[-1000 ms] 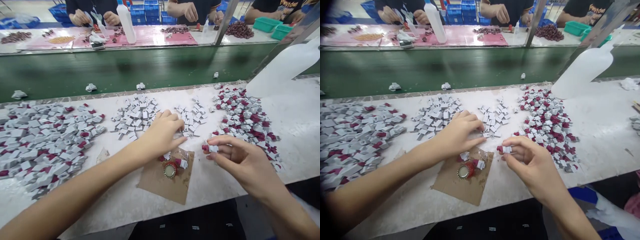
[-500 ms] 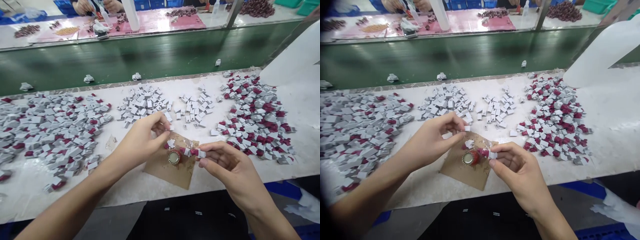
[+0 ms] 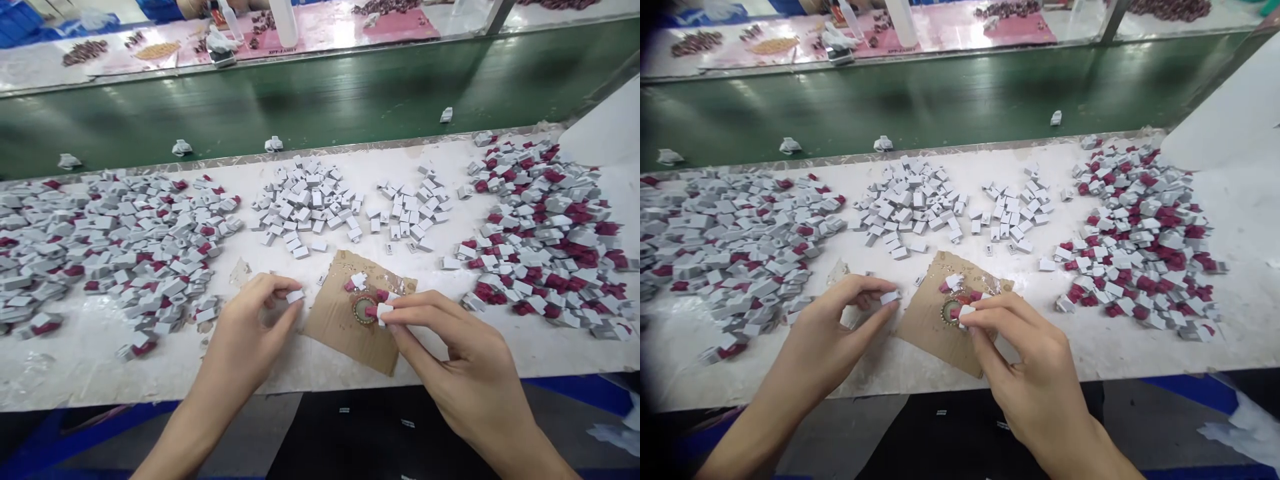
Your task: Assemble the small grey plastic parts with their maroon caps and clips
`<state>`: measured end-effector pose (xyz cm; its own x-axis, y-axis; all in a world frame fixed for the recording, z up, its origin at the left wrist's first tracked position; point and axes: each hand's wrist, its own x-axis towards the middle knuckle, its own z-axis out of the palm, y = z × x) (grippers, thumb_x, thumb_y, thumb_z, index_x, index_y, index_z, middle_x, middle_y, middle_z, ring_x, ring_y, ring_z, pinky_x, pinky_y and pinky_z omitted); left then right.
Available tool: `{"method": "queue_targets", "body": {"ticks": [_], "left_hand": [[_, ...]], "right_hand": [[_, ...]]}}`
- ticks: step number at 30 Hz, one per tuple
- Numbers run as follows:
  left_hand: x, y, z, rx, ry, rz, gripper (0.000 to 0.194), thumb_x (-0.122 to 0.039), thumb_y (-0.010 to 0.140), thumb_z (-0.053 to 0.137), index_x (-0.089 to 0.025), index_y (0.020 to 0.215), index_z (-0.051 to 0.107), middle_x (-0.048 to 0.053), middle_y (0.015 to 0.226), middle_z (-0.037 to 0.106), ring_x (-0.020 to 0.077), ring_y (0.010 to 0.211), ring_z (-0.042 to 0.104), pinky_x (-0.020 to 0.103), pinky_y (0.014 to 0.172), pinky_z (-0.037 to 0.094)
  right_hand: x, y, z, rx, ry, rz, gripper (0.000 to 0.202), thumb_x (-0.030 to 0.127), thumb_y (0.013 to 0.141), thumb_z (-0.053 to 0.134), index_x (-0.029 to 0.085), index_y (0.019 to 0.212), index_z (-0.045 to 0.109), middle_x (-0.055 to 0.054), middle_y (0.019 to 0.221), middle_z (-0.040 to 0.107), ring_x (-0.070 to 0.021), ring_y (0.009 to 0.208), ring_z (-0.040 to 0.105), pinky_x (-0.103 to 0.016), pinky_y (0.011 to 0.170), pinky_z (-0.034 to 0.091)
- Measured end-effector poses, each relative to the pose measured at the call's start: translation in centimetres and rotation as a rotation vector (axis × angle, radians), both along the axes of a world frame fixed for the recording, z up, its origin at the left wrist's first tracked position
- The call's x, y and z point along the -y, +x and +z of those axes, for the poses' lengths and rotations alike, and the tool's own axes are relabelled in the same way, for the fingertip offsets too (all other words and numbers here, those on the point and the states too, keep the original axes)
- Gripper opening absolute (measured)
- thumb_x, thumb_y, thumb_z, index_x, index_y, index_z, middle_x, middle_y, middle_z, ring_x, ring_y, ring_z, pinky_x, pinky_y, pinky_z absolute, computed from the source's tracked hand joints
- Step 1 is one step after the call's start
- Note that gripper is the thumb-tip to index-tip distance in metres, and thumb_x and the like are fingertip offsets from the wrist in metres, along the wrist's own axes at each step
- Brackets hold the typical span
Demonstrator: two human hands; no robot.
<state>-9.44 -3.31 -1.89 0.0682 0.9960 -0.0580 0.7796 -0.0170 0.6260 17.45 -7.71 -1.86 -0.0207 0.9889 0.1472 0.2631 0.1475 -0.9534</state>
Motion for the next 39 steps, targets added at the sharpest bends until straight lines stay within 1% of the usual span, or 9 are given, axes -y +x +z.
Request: {"method": "queue_targets", "body": {"ticks": [7, 11, 14, 16, 19, 24, 29, 33, 39], "left_hand": [[-1.2, 0.4, 1.2, 0.114, -0.053, -0.016, 0.026, -0.045, 0.1, 0.078, -0.025, 0.117, 0.082, 0.008, 0.106, 0.081, 0.0299, 0.09, 0.074, 0.045, 0.082, 0.061], [-2.6, 4.1, 2.3, 0.565, -0.168, -0.103, 0.022, -0.04, 0.1, 0.087, -0.026, 0.117, 0.083, 0.007, 0.116, 0.085, 0.0273, 0.103, 0.081, 0.04, 0.09, 0.068], [-3.7, 7.2, 2.6, 0.874, -0.312, -0.171, 0.024, -0.034, 0.098, 0.09, -0.022, 0.116, 0.081, 0.008, 0.113, 0.086, 0.0265, 0.106, 0.084, 0.038, 0.091, 0.072], [-4.3, 8.6, 2.6, 0.951, -0.35, -0.18, 0.026, -0.031, 0.097, 0.09, -0.02, 0.118, 0.08, 0.009, 0.114, 0.086, 0.0258, 0.106, 0.084, 0.037, 0.091, 0.073], [-4.8, 9.4, 2.5, 0.972, -0.388, -0.22, 0.028, -0.029, 0.098, 0.088, -0.02, 0.124, 0.081, 0.01, 0.117, 0.086, 0.0271, 0.108, 0.084, 0.039, 0.094, 0.074], [-4.9, 9.5, 2.2, 0.997, -0.437, -0.237, 0.025, -0.03, 0.1, 0.087, -0.021, 0.123, 0.082, 0.008, 0.109, 0.085, 0.0247, 0.093, 0.083, 0.038, 0.081, 0.074], [-4.9, 9.5, 2.1, 1.005, -0.399, -0.26, 0.02, -0.027, 0.099, 0.087, -0.02, 0.118, 0.084, 0.008, 0.113, 0.087, 0.0251, 0.099, 0.084, 0.037, 0.087, 0.074], [-4.9, 9.5, 2.2, 0.895, -0.329, -0.294, 0.012, -0.024, 0.096, 0.088, -0.022, 0.108, 0.085, 0.005, 0.104, 0.087, 0.0237, 0.093, 0.084, 0.036, 0.083, 0.073], [-5.4, 9.9, 2.4, 0.831, -0.254, -0.307, 0.013, -0.026, 0.094, 0.09, -0.023, 0.106, 0.086, 0.005, 0.105, 0.088, 0.0259, 0.091, 0.085, 0.04, 0.085, 0.075]], "right_hand": [[0.0, 0.6, 0.7, -0.048, -0.047, -0.04, 0.016, 0.022, 0.105, 0.081, 0.036, 0.106, 0.089, -0.004, 0.106, 0.086, -0.0267, 0.101, 0.083, -0.039, 0.084, 0.071], [-1.0, 1.4, 0.7, -0.292, -0.151, -0.117, 0.011, 0.03, 0.103, 0.087, 0.039, 0.108, 0.091, -0.002, 0.107, 0.089, -0.0261, 0.102, 0.086, -0.037, 0.084, 0.075], [-2.1, 1.9, 0.7, -0.452, -0.169, -0.215, 0.018, 0.031, 0.101, 0.09, 0.04, 0.116, 0.091, 0.0, 0.116, 0.091, -0.0261, 0.114, 0.087, -0.041, 0.101, 0.074], [-2.9, 2.0, 0.9, -0.506, -0.168, -0.253, 0.015, 0.032, 0.099, 0.091, 0.037, 0.113, 0.092, -0.001, 0.116, 0.092, -0.028, 0.117, 0.087, -0.049, 0.11, 0.072], [-3.5, 2.1, 1.0, -0.522, -0.163, -0.267, 0.01, 0.033, 0.096, 0.094, 0.035, 0.106, 0.093, -0.002, 0.112, 0.092, -0.0288, 0.113, 0.088, -0.054, 0.112, 0.071], [-3.5, 2.1, 0.7, -0.505, -0.132, -0.276, 0.01, 0.031, 0.096, 0.093, 0.035, 0.105, 0.094, -0.001, 0.112, 0.091, -0.0253, 0.111, 0.086, -0.05, 0.113, 0.07], [-3.5, 2.3, 0.8, -0.401, -0.091, -0.199, 0.016, 0.025, 0.101, 0.088, 0.037, 0.111, 0.094, -0.002, 0.114, 0.088, -0.0239, 0.11, 0.085, -0.04, 0.1, 0.073], [-3.7, 2.5, 1.7, -0.239, -0.069, -0.145, 0.016, 0.024, 0.1, 0.087, 0.034, 0.11, 0.095, -0.005, 0.102, 0.084, -0.0237, 0.099, 0.082, -0.037, 0.084, 0.073], [-4.2, 3.1, 2.0, -0.25, -0.078, -0.094, 0.014, 0.03, 0.1, 0.09, 0.032, 0.112, 0.095, -0.007, 0.104, 0.084, -0.0246, 0.1, 0.081, -0.038, 0.083, 0.073]]}}
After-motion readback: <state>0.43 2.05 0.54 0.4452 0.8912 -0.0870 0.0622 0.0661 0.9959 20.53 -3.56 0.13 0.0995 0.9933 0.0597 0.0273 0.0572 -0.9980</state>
